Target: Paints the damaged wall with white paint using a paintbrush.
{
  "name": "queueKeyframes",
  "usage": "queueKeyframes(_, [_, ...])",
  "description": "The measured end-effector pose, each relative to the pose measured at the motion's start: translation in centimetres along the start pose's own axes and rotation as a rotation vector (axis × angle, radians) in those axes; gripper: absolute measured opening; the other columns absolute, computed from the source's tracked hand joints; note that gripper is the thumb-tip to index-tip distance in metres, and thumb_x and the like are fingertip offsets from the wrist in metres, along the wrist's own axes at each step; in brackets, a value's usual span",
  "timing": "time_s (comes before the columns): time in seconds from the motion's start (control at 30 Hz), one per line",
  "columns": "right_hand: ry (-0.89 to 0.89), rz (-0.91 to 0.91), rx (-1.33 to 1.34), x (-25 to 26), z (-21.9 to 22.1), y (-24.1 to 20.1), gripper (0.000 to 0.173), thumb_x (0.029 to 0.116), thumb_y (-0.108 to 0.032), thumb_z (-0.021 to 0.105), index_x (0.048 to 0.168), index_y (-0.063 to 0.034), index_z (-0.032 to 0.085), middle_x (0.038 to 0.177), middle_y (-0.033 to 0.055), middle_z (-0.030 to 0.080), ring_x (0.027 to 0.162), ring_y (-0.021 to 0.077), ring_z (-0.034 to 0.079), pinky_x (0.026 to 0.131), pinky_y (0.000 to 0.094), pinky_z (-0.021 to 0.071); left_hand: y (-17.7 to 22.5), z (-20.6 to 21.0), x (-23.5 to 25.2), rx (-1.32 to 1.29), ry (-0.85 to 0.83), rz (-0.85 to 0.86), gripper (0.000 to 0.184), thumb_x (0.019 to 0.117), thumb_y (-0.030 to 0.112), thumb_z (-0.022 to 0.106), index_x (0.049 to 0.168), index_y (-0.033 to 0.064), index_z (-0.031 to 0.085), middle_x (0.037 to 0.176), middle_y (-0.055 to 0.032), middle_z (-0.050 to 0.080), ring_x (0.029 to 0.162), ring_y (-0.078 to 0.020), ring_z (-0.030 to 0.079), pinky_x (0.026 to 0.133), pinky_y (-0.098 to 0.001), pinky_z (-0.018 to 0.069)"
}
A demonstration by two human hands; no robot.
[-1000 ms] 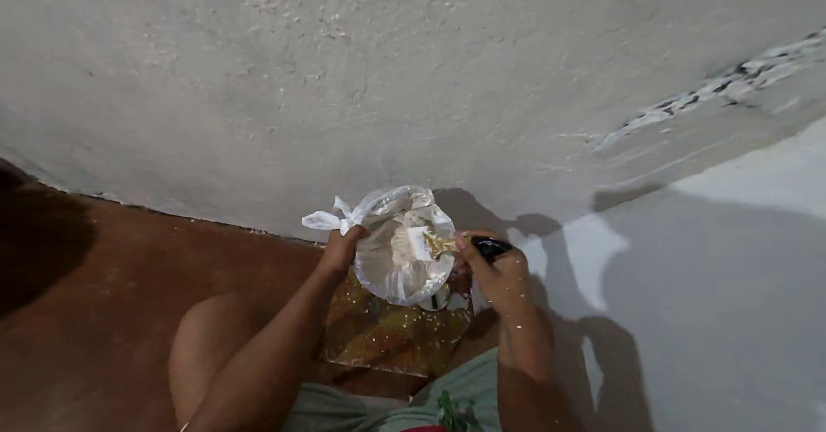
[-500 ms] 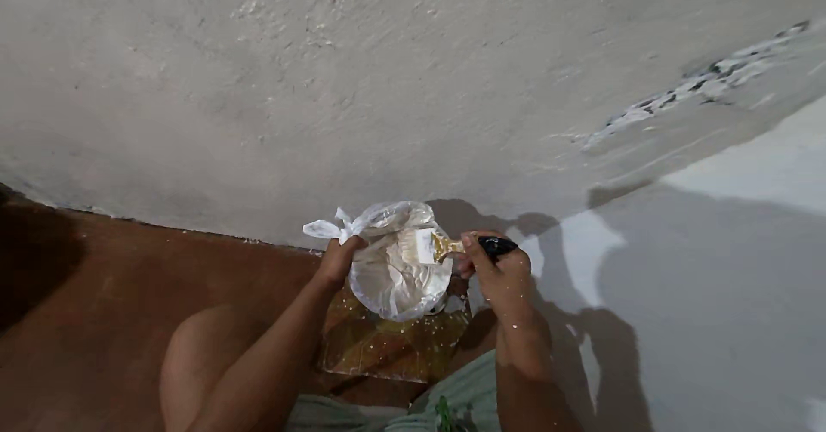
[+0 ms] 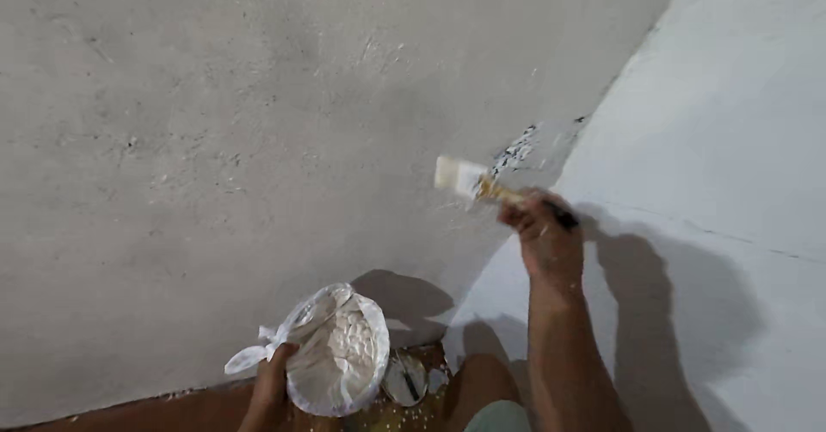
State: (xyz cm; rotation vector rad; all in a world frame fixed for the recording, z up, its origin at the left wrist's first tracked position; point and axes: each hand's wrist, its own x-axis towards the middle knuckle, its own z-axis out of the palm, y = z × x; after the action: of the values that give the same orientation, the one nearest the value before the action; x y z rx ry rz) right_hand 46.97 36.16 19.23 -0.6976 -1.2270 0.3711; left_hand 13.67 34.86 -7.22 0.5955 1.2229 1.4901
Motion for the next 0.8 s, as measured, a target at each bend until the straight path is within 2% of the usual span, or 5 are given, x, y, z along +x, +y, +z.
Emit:
queueKeyframes(0.2, [0.066,-0.259,0.037,10.9,1.0,-5.4,0.013,0.1032,-0.006,0.049,0.107,-0.0044,0.061,0.086,0.0009,0.07,0.076,0.0155,0.071,0.077,0.0351,0.0625,-0.5,0.0,0.3,-0.017,0.029,0.011,0.022,0.0957,0.017,0.053,0.109,0.0007,0.059,0.08,-0.0026,0.067,0.07,-0.0085,0.067,0.064,-0.0306,0.059])
queueKeyframes(0.47, [0.149,-0.011,-0.124,18.6,0.5,-5.8,0.016,0.1011,-0.012,0.055,0.112,-0.0019,0.063,0.09,0.0044,0.067,0.072,0.0149,0.068,0.071,0.0324,0.0617,-0.1,-0.2,-0.2,-0.055,0.025,0.017,0.023,0.0945,0.017,0.052,0.111,0.0022,0.057,0.081,-0.0025,0.067,0.071,-0.0093,0.068,0.064,-0.0315,0.0598])
queueKeyframes(0.57, [0.199,0.042,-0.206,19.2,-0.8,-7.1,0.015,0.1005,-0.014,0.056,0.111,-0.0044,0.062,0.088,0.0021,0.066,0.069,0.0133,0.068,0.068,0.0313,0.0615,0.0,-0.7,-0.2,-0.067,0.017,0.033,0.018,0.0955,0.017,0.051,0.106,0.0035,0.058,0.079,-0.001,0.067,0.069,-0.008,0.067,0.064,-0.0303,0.0594])
queueKeyframes(0.7, [0.14,0.047,-0.168,19.1,1.2,-9.3,0.019,0.1013,-0.012,0.052,0.116,-0.0034,0.061,0.097,0.0049,0.067,0.075,0.0152,0.069,0.071,0.0315,0.0613,0.1,-0.6,-0.3,-0.094,0.009,0.022,0.019,0.0971,0.017,0.049,0.108,0.0042,0.058,0.079,-0.0003,0.067,0.07,-0.0072,0.068,0.064,-0.0294,0.0598])
queueKeyframes(0.8, [0.152,0.073,-0.243,20.3,1.1,-8.4,0.016,0.1004,-0.014,0.056,0.111,-0.0042,0.063,0.091,0.004,0.068,0.07,0.0147,0.07,0.067,0.0312,0.062,0.0,-0.5,-0.2,-0.081,0.015,0.044,0.015,0.0964,0.015,0.05,0.104,0.0048,0.058,0.077,0.001,0.067,0.068,-0.0063,0.067,0.062,-0.0281,0.0595])
